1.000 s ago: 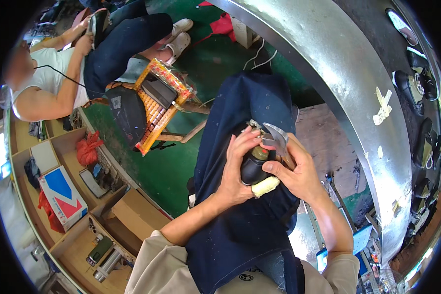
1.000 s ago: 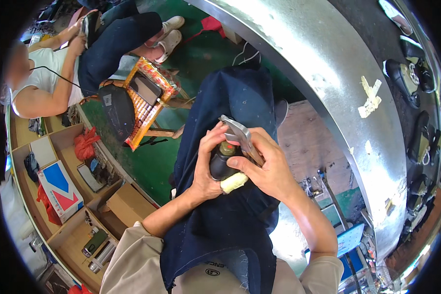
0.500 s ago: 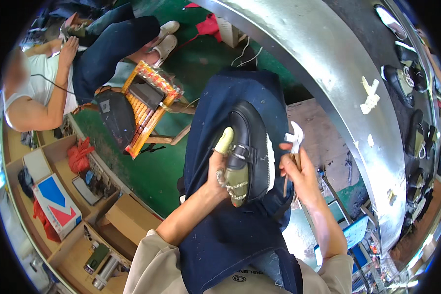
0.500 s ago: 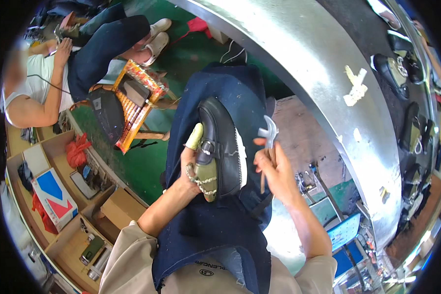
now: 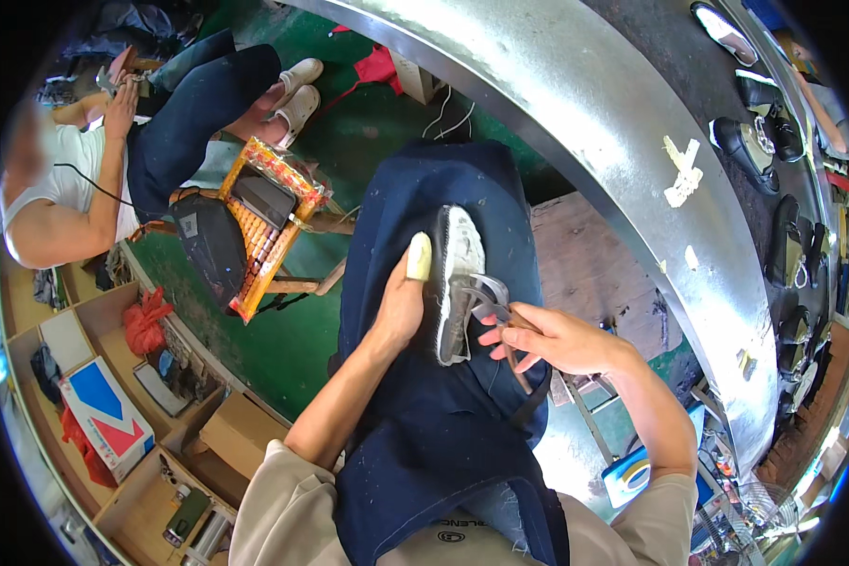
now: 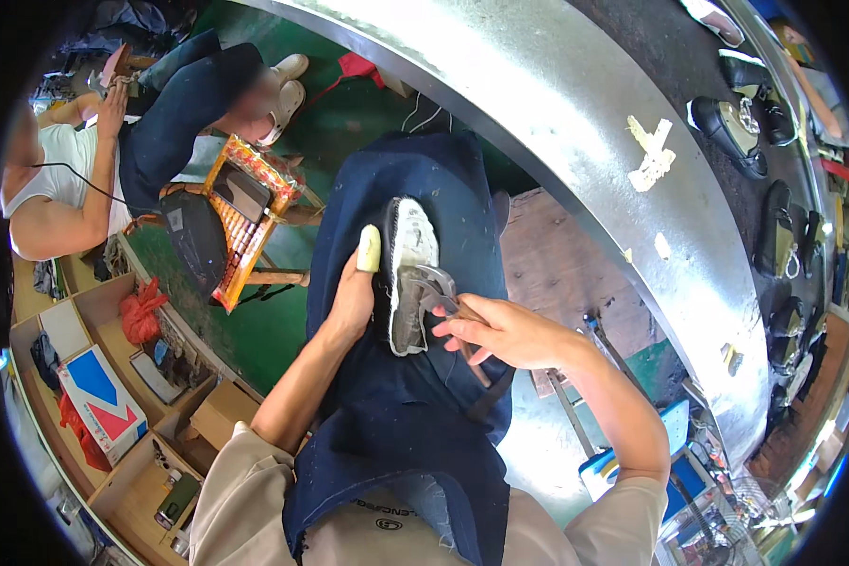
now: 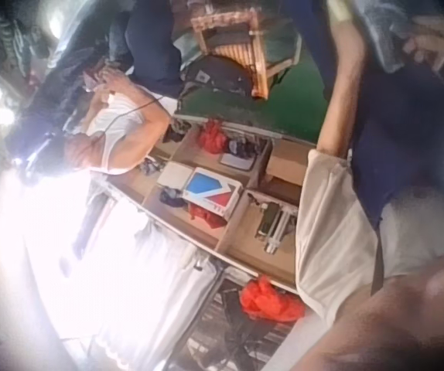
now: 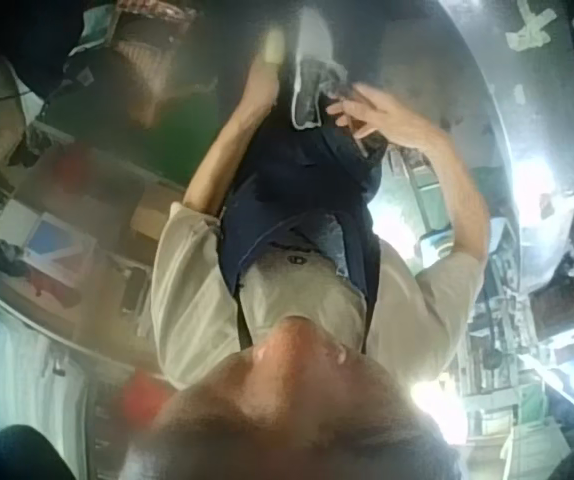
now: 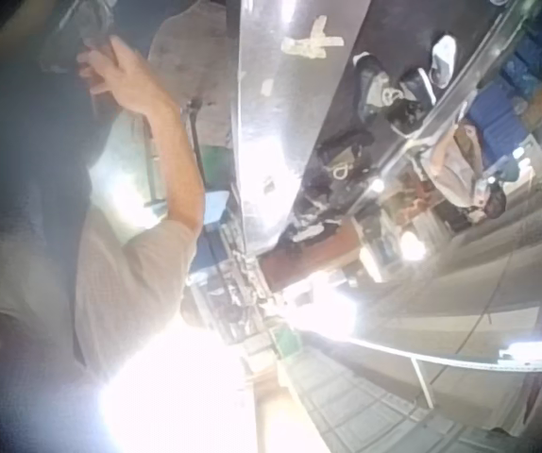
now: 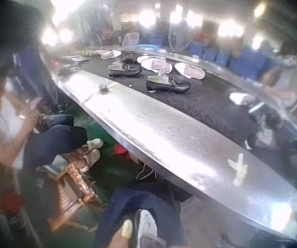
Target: Using a tool to press and adjust shoe soles and edges during assembly at a conveyor belt workstation.
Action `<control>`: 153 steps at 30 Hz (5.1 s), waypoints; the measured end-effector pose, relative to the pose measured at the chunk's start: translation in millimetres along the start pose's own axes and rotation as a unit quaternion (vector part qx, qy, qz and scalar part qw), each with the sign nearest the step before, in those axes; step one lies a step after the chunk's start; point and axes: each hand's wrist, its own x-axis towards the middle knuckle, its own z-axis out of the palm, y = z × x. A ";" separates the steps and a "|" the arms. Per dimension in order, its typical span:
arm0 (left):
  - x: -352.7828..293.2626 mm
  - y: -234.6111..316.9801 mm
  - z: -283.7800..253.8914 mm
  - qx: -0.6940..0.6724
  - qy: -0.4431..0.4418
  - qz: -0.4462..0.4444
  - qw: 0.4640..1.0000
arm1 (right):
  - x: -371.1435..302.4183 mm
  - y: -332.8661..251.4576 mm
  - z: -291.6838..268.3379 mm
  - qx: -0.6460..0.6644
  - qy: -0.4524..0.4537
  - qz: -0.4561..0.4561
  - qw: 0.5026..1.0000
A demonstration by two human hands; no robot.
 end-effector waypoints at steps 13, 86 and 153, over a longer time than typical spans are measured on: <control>-24.8 -15.9 -7.0 0.132 -0.061 0.122 0.982 | 10.4 -25.0 35.5 -0.598 0.240 -0.149 0.750; -0.5 -2.3 -34.7 -0.040 0.008 -0.055 0.998 | -11.1 -96.3 -73.7 -0.568 0.585 -0.195 0.545; 122.3 188.6 60.7 0.384 0.194 0.534 0.728 | -86.9 -136.9 -247.8 0.098 0.618 -0.429 0.651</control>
